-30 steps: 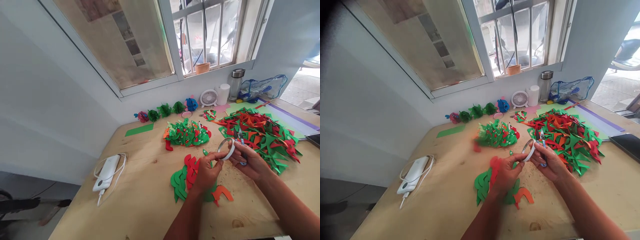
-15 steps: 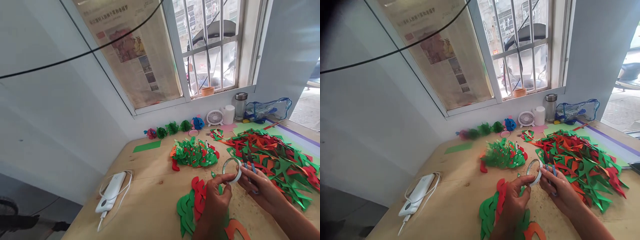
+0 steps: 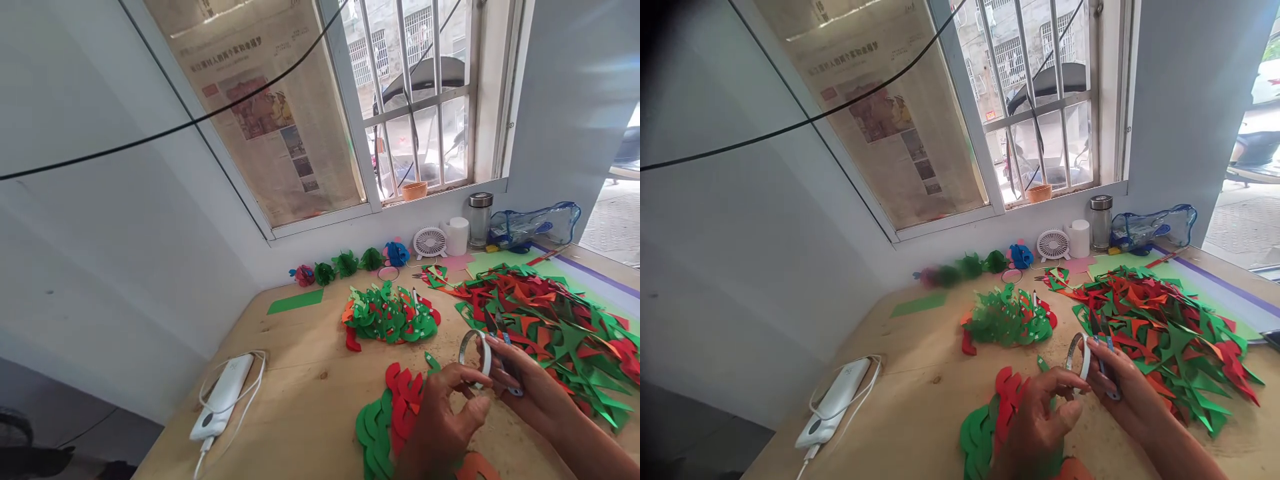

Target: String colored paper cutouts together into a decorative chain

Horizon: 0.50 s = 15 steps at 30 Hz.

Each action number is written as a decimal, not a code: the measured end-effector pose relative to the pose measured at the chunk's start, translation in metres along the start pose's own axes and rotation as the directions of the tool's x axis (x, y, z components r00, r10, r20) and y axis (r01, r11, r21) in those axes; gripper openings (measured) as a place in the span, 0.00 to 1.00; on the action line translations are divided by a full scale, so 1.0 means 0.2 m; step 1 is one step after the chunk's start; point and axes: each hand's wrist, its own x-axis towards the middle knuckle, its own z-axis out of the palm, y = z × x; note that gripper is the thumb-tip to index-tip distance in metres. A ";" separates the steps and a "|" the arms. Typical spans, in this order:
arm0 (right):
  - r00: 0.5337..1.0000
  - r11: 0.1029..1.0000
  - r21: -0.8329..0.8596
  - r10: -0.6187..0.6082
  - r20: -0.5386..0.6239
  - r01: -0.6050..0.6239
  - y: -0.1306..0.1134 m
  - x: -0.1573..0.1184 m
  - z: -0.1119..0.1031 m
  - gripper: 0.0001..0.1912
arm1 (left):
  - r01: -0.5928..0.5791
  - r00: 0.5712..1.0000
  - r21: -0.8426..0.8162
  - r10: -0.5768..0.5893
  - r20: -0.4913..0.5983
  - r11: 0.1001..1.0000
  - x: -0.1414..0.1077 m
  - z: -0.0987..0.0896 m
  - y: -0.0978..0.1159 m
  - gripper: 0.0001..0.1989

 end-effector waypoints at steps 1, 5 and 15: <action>1.000 1.000 -0.001 0.001 0.019 -0.001 0.00 0.00 0.00 0.22 | 0.010 1.000 -0.040 -0.011 -0.015 0.999 0.00 0.00 0.00 0.14; 0.997 0.997 -0.057 -0.048 0.058 0.051 0.02 0.00 -0.01 0.18 | -0.025 0.995 -0.194 0.005 -0.100 0.981 0.02 -0.01 -0.05 0.14; 0.986 0.910 -0.380 -0.143 0.088 0.166 0.06 -0.03 0.04 0.16 | -0.177 0.918 0.075 0.192 -0.347 0.981 0.06 -0.03 -0.16 0.16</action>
